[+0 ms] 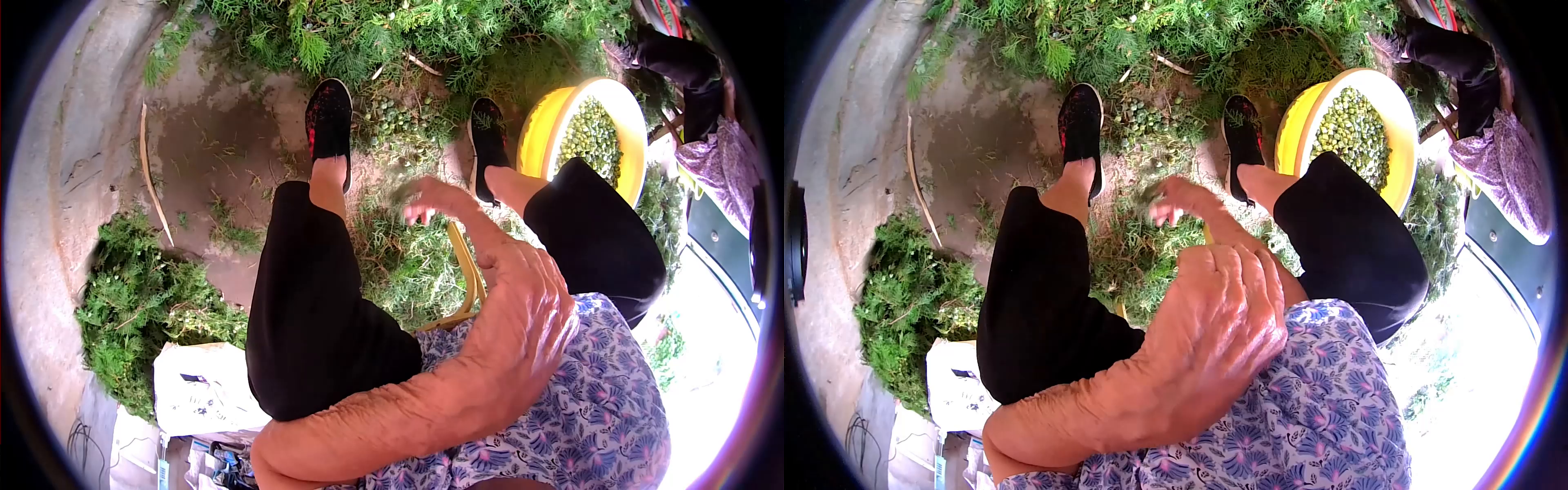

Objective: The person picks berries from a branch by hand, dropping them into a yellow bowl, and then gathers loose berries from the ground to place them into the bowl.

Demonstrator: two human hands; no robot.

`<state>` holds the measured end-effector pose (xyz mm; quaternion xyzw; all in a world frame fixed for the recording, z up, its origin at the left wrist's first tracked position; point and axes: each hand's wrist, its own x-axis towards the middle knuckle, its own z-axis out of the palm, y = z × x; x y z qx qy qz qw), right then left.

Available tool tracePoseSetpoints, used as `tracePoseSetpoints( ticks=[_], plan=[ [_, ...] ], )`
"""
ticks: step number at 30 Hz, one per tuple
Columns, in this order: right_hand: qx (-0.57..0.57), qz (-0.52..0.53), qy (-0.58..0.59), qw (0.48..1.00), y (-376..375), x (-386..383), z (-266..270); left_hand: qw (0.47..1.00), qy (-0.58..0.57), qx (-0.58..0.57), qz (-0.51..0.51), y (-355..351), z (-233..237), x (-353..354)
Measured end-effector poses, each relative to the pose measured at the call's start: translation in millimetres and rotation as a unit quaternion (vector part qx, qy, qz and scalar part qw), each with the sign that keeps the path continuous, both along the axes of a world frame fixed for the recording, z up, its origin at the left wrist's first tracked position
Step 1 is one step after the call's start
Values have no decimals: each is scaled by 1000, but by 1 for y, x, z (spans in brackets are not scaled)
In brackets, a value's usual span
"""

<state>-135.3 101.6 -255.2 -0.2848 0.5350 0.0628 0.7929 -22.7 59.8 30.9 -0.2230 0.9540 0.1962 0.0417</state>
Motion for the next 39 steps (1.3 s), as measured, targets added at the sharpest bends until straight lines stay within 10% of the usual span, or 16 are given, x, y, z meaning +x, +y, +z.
tracePoseSetpoints(
  ticks=[3,6,12,25,28,31,39],
  plan=[
    [-53,-24,108,992,49,6,-64,1000,-18,18,-13,0,2,-2],
    [-184,-318,300,880,34,4,-40,998,-49,37,-20,2,1,-5],
    [-385,-207,440,784,25,-3,-91,998,-48,41,-13,1,2,-5],
    [-286,-195,411,844,57,4,-114,997,-66,25,-24,3,0,-8],
    [-390,-206,454,774,49,14,-119,996,-68,41,-32,2,1,-8],
    [-305,-198,423,830,41,7,-110,998,-58,25,-28,2,0,-7],
    [-364,-246,460,772,69,-19,-131,997,-55,32,-33,0,1,-6]
  ],
)
